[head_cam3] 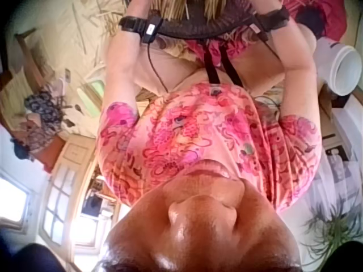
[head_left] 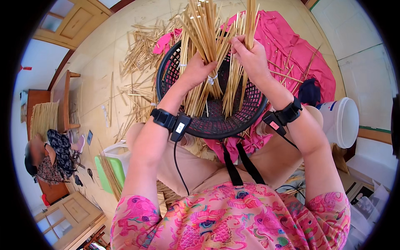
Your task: The person sorts bamboo sticks by hand, gathering them into bundles and placing them into a black plastic basket.
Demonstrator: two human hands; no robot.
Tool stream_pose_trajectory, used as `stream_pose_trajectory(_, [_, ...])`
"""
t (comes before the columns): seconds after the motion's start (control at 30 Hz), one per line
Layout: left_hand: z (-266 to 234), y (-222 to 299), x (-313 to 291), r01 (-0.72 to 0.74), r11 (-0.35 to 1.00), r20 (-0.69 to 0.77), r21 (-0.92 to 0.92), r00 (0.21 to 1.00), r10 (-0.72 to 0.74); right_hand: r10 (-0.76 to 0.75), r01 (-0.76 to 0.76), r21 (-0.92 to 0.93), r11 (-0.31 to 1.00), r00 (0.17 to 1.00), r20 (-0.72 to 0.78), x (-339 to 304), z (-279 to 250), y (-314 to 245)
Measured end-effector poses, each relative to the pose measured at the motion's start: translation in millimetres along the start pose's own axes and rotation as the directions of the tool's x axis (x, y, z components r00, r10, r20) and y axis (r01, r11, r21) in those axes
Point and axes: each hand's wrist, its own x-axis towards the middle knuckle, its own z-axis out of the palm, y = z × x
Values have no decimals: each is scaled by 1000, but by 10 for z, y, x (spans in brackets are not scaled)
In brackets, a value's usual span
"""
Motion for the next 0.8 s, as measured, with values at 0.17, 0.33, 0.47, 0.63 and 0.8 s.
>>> stream_pose_trajectory(0.17, [-47, 141, -116, 83, 995, 3, 61, 996, -84, 17, -16, 36, 999, 1000, -7, -24, -94, -31])
stream_pose_trajectory(0.33, [58, -188, -139, 18, 999, -75, 46, 997, -14, 86, -90, 163, 982, 996, 31, -65, -85, -73])
stream_pose_trajectory(0.47, [51, -117, -162, 49, 999, -76, 5, 996, -48, 40, -44, 158, 987, 999, 25, 12, -196, -138])
stream_pose_trajectory(0.63, [2, -180, -150, 106, 982, -102, 159, 991, -91, 50, -54, -35, 998, 992, -114, 1, -308, 433])
stream_pose_trajectory(0.8, [9, -107, -203, 161, 974, -109, 162, 983, -145, 69, -82, -87, 993, 987, -144, -58, -489, 1283])
